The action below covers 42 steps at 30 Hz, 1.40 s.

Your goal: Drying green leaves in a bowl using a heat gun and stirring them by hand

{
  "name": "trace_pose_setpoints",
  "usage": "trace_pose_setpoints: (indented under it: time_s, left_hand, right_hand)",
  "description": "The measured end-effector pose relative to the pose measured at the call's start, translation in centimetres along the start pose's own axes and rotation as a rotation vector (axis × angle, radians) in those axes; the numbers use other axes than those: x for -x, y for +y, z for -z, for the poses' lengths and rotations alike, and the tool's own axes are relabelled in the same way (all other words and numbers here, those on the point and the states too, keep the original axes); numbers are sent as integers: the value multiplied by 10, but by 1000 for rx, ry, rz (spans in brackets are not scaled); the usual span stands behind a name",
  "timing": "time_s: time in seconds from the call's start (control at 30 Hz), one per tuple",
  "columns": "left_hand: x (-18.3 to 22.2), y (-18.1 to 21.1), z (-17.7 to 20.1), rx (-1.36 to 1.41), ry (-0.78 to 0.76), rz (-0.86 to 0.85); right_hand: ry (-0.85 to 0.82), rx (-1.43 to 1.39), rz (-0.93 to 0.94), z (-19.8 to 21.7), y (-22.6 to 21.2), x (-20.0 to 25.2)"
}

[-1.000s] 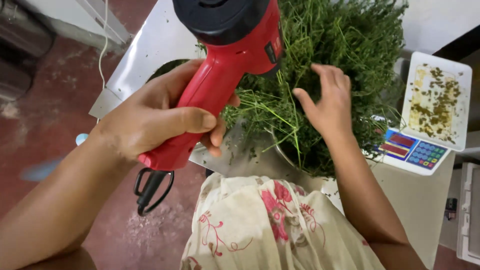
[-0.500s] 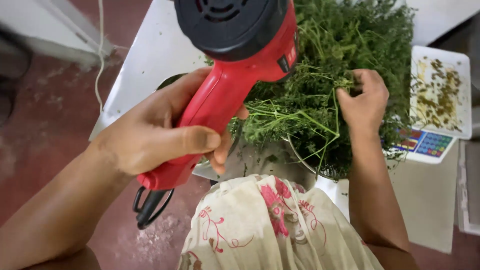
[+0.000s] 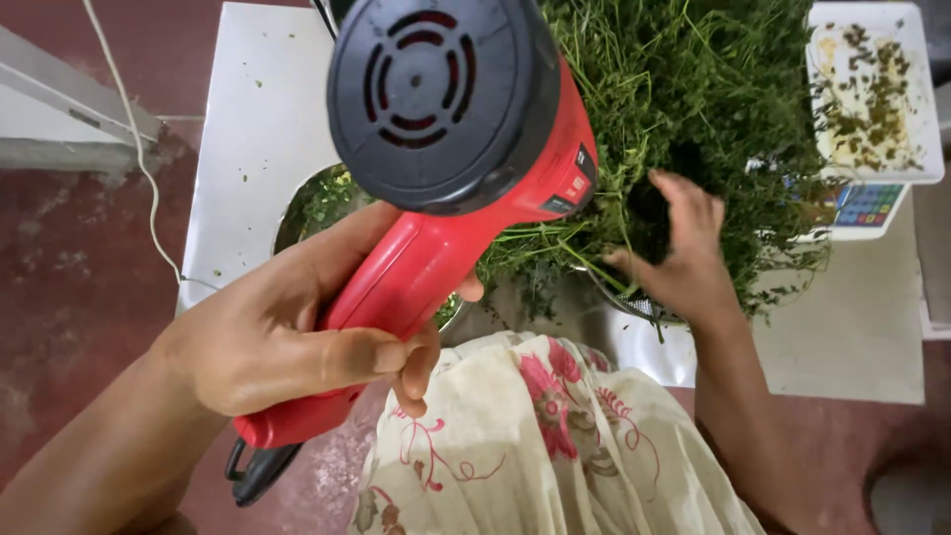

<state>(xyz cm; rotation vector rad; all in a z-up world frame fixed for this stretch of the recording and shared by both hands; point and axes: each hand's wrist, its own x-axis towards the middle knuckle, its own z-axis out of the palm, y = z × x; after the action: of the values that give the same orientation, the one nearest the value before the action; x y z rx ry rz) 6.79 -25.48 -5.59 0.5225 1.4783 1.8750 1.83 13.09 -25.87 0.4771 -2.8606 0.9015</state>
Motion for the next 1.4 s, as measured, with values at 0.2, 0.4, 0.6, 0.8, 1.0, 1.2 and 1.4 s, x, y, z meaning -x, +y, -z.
trace_pose_setpoints:
  time_s: [0.2, 0.4, 0.6, 0.8, 1.0, 1.2, 1.4]
  left_hand:
    - [-2, -2, 17, 16, -66, -35]
    - [30, -19, 39, -78, -85, -73]
    - [48, -25, 44, 63, 24, -54]
    - [60, -43, 52, 81, 58, -156]
    - [65, -68, 53, 119, 144, -216]
    - [74, -85, 64, 73, 67, -257]
    - [77, -84, 71, 69, 80, -259]
  right_hand:
    - [205, 88, 45, -39, 50, 2]
    - [338, 145, -157, -28, 98, 27]
    - [188, -113, -189, 31, -21, 18]
    - [119, 108, 81, 21, -110, -7]
    - [-223, 697, 111, -70, -67, -36]
    - [-15, 586, 109, -50, -63, -33]
    - [233, 6, -45, -18, -31, -11]
